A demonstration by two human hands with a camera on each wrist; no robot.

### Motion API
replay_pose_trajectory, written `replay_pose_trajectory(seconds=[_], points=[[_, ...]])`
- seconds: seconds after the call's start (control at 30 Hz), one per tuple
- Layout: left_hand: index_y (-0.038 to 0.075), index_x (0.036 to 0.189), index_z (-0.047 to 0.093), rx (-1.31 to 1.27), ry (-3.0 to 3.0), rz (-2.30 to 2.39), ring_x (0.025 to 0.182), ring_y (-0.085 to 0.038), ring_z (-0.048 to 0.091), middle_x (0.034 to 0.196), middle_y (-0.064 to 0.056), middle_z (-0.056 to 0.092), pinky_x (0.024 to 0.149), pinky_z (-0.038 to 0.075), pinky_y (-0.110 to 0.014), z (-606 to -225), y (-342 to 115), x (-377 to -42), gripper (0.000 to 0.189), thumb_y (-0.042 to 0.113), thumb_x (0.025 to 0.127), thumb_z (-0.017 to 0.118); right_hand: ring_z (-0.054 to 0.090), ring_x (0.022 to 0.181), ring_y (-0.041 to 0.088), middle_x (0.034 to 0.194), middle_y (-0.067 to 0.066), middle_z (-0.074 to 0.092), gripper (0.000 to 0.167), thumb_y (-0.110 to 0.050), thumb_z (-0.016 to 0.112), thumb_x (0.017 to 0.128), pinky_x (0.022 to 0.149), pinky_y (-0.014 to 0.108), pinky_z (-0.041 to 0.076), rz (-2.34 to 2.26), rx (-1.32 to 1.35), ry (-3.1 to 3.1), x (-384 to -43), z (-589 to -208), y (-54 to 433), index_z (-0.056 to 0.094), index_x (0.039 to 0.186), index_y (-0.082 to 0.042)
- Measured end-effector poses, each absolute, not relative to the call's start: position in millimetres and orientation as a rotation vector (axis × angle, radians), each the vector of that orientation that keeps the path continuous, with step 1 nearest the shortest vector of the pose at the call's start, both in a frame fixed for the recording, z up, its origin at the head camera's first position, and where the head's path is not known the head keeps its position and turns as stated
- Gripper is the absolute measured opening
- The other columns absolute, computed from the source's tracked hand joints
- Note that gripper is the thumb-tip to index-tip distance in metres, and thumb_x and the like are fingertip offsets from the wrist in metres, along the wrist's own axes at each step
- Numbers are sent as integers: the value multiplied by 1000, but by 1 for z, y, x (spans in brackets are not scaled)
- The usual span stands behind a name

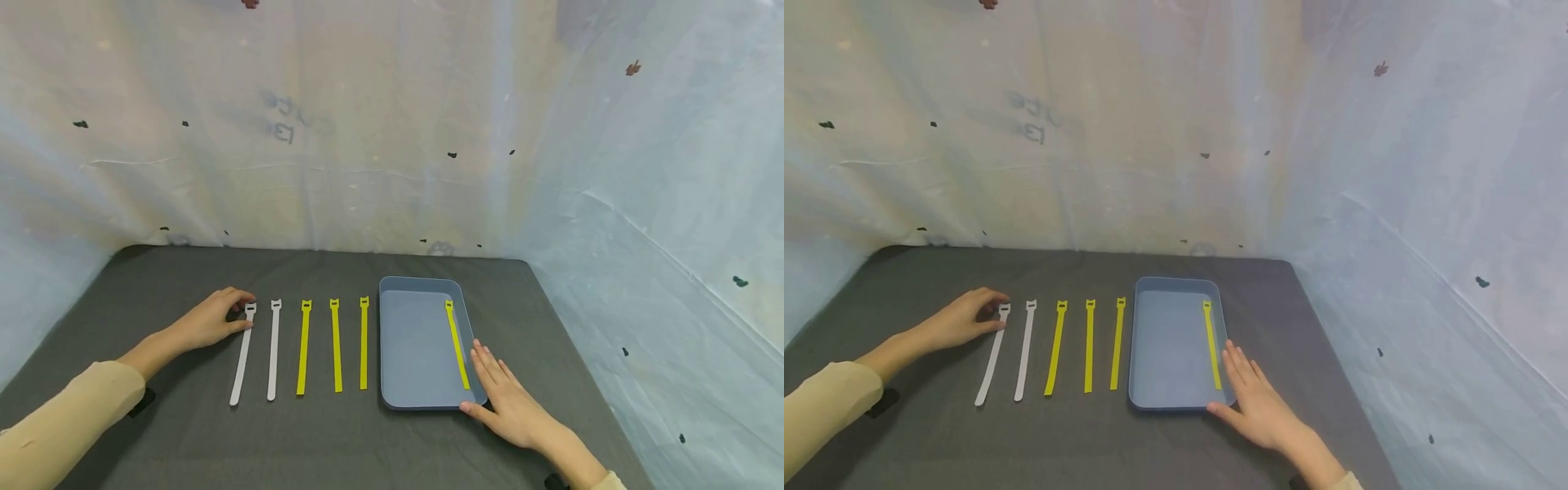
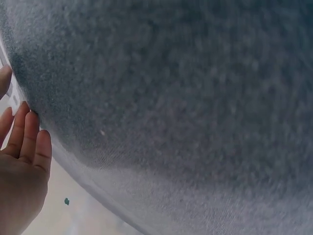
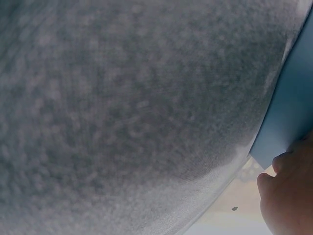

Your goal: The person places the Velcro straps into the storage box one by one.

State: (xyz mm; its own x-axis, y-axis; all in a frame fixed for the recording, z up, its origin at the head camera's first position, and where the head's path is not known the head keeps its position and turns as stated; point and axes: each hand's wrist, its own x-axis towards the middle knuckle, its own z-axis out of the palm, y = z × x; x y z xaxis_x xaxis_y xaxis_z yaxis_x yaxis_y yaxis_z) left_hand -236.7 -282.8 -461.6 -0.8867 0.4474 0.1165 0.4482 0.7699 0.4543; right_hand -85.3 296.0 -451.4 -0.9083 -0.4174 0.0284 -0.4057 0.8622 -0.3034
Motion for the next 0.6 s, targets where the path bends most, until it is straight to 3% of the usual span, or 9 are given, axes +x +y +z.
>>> replay_pose_trajectory(seconds=[0.37,0.6], points=[[-3,134,59,-638,-2969,-945,93,-20,60,104,-5,64,77,51,-37,-470,-286,-236,47,15,95,78,14,159,34,175,10,8,96,-61,57,101,127,50,12,-483,-641,2973,-85,-450,296,17,166,-3],[-5,129,59,-600,-2949,-1005,90,-18,61,101,-6,65,72,51,-31,-466,-282,-230,37,9,98,73,11,160,31,175,9,7,97,-63,56,101,125,57,16,-480,-632,2961,-86,-450,296,15,166,-4]])
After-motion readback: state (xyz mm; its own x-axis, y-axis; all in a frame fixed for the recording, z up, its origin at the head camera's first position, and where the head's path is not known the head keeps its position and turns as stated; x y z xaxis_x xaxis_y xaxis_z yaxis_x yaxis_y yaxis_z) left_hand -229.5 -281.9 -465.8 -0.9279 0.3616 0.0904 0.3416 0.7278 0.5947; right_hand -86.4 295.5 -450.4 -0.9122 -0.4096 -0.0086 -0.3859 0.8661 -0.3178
